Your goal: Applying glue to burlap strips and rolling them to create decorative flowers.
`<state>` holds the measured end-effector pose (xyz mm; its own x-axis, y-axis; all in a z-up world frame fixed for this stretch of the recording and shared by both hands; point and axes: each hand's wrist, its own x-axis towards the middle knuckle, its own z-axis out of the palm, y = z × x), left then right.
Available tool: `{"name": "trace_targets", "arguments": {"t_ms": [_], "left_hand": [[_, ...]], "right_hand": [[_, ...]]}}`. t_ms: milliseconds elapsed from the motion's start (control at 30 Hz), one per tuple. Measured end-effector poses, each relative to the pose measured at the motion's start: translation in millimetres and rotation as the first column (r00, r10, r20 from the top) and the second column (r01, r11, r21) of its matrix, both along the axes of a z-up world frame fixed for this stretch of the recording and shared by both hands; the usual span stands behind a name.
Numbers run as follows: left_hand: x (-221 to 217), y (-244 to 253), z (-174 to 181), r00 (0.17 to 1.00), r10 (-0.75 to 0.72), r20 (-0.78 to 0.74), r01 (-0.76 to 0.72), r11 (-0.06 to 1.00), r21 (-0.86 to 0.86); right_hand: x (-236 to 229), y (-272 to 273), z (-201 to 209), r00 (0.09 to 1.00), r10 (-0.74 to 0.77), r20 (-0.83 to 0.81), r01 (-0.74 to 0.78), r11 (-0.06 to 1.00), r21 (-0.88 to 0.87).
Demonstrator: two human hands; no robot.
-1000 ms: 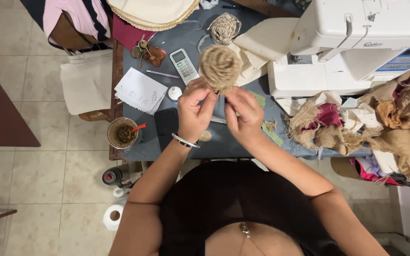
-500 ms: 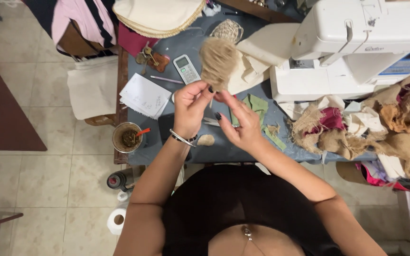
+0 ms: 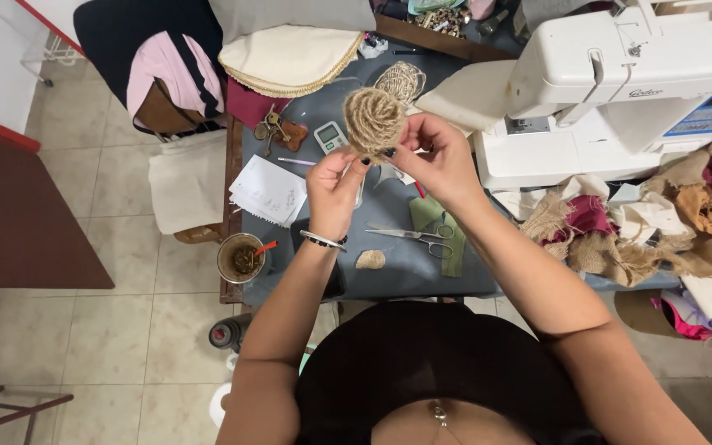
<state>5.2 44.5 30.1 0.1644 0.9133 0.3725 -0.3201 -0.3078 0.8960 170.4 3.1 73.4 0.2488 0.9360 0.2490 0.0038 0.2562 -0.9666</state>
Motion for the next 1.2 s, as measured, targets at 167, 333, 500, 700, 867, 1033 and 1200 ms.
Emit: {"name": "trace_targets", "arguments": {"t_ms": [167,333,500,700,867,1033,1200], "left_hand": [[2.1,-1.1,0.3,0.998,-0.029,0.062,0.033,0.998,-0.062],[7.3,3.2,-19.3,0.979,-0.102,0.179,0.134,0.975,-0.176],[5.5,0.5,-3.4,0.980,-0.116,0.165,0.146,0.971,-0.187],[6.8,9.6,-20.7,0.987,-0.133,0.087,0.141,0.985,-0.098],[6.6,8.6,-14.7,0.982,-0.152,0.113,0.164,0.981,-0.105],[-1.4,20.7,-46.0,0.940,-0.289,0.184,0.310,0.946,-0.099],[2.9,22.6,-49.8,0.894,-0.373,0.247,0.418,0.893,-0.166]], "right_hand": [[0.3,7.0,-22.4,0.978,0.027,-0.208,-0.052,0.992,-0.119],[0.7,8.3,-41.1,0.882,-0.017,-0.471,-0.136,0.947,-0.290],[5.0,0.4,1.2,0.979,0.047,-0.196,-0.075,0.988,-0.136],[11.1,12.2,-14.8,0.990,0.062,-0.128,-0.069,0.996,-0.050],[9.1,6.7,-11.3,0.989,0.094,-0.113,-0.097,0.995,-0.025],[24.8,-0.7,24.4,0.972,0.223,0.071,-0.221,0.975,-0.040],[25.1,8.3,28.5,0.954,0.275,-0.118,-0.292,0.943,-0.161]]}}
